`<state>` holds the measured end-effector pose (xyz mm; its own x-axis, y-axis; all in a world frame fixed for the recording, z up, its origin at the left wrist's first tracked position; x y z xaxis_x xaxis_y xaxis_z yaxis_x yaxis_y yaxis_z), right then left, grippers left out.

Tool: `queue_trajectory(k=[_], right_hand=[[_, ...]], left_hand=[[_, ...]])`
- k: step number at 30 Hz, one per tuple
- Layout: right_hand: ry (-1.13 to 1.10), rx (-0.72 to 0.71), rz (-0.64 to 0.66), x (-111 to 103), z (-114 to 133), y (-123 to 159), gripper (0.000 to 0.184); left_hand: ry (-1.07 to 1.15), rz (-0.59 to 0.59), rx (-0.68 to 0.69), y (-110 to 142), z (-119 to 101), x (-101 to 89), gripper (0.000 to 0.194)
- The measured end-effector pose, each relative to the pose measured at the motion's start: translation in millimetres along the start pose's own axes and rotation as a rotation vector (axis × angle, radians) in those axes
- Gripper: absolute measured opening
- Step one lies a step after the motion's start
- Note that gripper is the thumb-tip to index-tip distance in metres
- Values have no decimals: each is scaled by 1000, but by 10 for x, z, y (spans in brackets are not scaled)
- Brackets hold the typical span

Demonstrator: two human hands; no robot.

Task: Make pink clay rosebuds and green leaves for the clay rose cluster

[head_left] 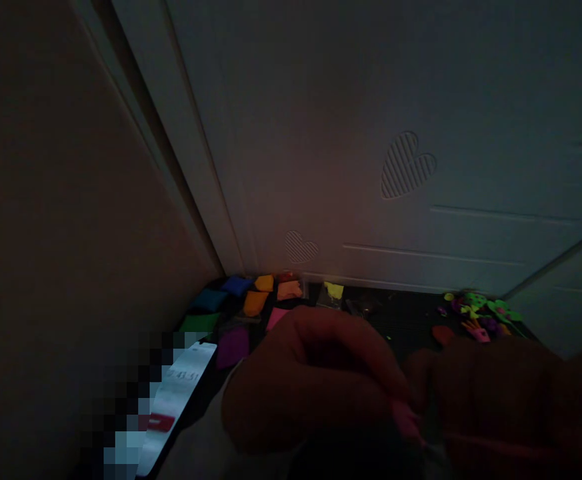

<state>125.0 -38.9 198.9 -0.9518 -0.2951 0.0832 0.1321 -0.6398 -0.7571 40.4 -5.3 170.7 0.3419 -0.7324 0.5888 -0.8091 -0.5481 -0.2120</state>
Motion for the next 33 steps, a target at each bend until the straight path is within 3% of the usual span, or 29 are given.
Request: queue_trajectory(k=[1, 4, 9, 16, 20, 22, 24, 26, 28, 33], right_hand=[[-53, -81, 0, -2, 60, -37, 21], [-134, -136, 207, 83, 118, -91, 23], [-98, -158, 228, 27, 125, -89, 26], [-61, -57, 215, -5, 52, -45, 38], [-22, 12, 239, 4, 6, -65, 32], [-28, -59, 192, 24, 42, -89, 19], [-14, -194, 45, 16, 123, -106, 9], [33, -270, -133, -6, 177, -95, 14], [27, -280, -199, 15, 196, -85, 17], [-51, -123, -157, -2, 113, -84, 23]], left_hand=[[1, -13, -9, -4, 6, -8, 12], [-11, -43, -19, -3, 8, -30, 12], [-28, -34, -3, 14, 6, -33, 13], [-90, -53, -26, 18, 2, -37, 10], [-94, -64, -52, 26, 3, -39, 8], [-89, -83, -68, 29, 1, -44, 8], [-76, -106, -86, 28, 0, -51, 8], [-53, -112, -103, 21, 6, -49, 8], [-29, -97, -98, 11, 7, -41, 9], [37, -25, -53, -17, 23, -22, 12]])
Point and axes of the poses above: each hand's wrist, its own y-axis away from the middle knuckle, its own x-axis out of the palm, z = x × y, the point moved 7 cm from there along -y, towards the middle knuckle, and after that the axes turned 8 degrees about -x, right-handed, at the moved point
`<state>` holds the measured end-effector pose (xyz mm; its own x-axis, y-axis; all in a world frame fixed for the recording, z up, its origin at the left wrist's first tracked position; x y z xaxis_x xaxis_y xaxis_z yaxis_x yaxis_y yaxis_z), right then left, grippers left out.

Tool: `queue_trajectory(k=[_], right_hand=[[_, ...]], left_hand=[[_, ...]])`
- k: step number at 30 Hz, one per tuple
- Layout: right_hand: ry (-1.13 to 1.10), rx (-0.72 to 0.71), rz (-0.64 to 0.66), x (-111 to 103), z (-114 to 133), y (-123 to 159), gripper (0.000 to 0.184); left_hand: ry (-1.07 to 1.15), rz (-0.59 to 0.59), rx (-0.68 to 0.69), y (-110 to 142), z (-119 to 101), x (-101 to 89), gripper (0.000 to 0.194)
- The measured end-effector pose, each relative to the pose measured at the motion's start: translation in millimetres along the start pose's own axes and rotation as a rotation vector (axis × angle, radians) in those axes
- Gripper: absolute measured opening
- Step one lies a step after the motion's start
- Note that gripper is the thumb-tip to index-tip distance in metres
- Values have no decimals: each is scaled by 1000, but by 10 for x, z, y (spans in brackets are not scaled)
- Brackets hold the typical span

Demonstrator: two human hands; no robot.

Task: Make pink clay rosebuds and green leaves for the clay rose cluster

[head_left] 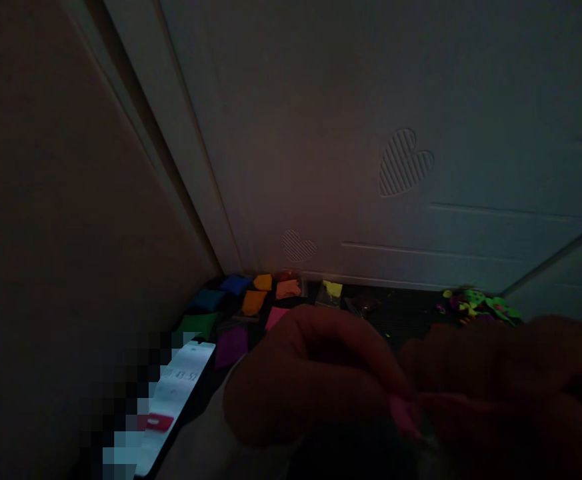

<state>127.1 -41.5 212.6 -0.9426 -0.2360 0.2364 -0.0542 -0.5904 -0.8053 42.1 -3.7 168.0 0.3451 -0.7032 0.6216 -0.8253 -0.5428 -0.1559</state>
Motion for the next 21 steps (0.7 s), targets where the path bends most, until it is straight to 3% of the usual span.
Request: queue_trajectory(k=[10, 17, 21], right_hand=[[74, -94, 38, 46, 64, 0, 17], [204, -115, -62, 16, 71, 8, 18], [207, -127, 3, 33, 88, 16, 17]], left_hand=[[121, -87, 4, -38, 52, -49, 11], [125, -103, -4, -32, 66, -46, 9], [134, -118, -15, -34, 67, -55, 6]])
Point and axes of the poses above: each hand's wrist, its own y-axis away from the middle knuckle, its own x-axis out of the palm, z = x × y, the point moved 7 cm from there along -y, towards the middle knuckle, and after that the axes turned 8 degrees about -x, right-handed, at the moved point
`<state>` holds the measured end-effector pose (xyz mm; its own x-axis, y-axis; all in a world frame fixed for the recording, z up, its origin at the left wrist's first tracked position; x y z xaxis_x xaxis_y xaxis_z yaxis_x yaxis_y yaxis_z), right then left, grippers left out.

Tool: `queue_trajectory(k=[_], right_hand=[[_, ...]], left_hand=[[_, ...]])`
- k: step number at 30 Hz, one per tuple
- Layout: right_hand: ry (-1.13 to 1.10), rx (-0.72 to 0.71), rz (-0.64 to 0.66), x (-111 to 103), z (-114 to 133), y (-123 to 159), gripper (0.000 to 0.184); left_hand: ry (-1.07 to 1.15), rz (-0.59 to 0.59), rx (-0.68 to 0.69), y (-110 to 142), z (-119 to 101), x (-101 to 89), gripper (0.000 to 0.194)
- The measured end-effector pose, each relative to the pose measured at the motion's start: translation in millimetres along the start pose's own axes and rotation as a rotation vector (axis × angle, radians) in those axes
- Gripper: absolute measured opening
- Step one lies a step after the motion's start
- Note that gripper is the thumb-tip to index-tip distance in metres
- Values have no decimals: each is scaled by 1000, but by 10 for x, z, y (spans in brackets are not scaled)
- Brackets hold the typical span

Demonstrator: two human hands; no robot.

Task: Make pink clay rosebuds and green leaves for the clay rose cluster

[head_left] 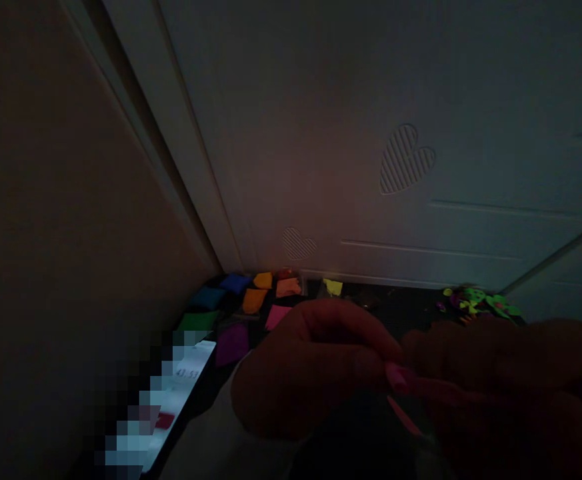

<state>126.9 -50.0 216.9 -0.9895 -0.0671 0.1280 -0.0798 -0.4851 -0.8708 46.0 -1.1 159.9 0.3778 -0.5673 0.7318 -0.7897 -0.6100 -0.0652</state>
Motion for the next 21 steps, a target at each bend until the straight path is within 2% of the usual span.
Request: queue_trajectory(k=[5, 11, 17, 21], right_hand=[[-11, 75, -112, -68, -26, 21, 20], [-51, 96, -65, -30, -49, 17, 16], [112, 225, -133, -138, -122, 85, 9], [145, 233, -134, -158, -147, 89, 7]], left_hand=[[25, 12, -8, -6, -2, 10, 9], [93, 46, -18, -19, 30, 12, 9], [135, -29, 21, -39, 23, -36, 7], [175, -115, 46, -49, 10, -86, 7]])
Point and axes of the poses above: each hand's wrist, its own y-axis away from the middle knuckle, its own x-axis out of the palm, z = x × y, the point moved 7 cm from there along -y, towards the middle knuckle, and after that the axes turned 8 degrees about -x, right-handed, at the moved point
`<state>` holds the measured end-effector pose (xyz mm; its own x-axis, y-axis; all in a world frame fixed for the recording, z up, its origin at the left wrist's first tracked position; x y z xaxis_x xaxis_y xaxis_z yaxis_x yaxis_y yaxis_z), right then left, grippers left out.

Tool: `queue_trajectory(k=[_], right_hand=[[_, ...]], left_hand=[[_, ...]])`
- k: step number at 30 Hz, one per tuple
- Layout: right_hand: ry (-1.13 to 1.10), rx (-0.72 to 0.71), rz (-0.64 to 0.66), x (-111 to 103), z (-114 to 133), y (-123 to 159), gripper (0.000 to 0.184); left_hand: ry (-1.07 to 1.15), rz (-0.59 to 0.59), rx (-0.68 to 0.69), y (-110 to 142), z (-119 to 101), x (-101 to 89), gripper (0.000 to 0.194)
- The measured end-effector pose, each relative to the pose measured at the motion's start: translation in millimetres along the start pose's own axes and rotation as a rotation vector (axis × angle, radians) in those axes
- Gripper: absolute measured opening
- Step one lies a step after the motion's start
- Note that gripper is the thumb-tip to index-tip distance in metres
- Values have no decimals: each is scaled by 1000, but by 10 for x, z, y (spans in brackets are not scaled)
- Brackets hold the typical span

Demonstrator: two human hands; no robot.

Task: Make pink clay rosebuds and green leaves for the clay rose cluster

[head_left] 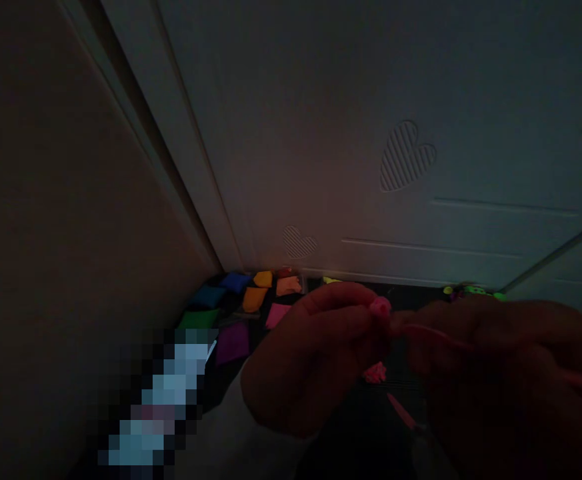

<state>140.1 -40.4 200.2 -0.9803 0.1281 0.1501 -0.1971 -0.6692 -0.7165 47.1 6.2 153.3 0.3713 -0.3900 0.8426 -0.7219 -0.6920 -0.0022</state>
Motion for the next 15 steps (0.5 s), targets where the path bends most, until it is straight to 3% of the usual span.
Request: queue_trajectory(k=[5, 9, 15], right_hand=[[70, -18, 24, 47, 16, 8, 11], [106, -7, -33, -17, 27, 21, 8], [86, -64, 2, 2, 52, -7, 11]], left_hand=[[15, -53, 37, -3, -21, -10, 7], [-55, -97, 61, 1, -36, 6, 6], [-154, -152, 218, 52, -171, -4, 11]])
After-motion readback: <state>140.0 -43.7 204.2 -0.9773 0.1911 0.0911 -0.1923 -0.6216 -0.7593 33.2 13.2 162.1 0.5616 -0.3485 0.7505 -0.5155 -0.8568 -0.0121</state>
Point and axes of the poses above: each hand's wrist, its own y-axis away from the middle knuckle, its own x-axis out of the palm, z = x × y, the point moved 7 cm from there along -y, towards the middle knuckle, and after that the axes turned 8 degrees about -x, right-handed, at the moved point
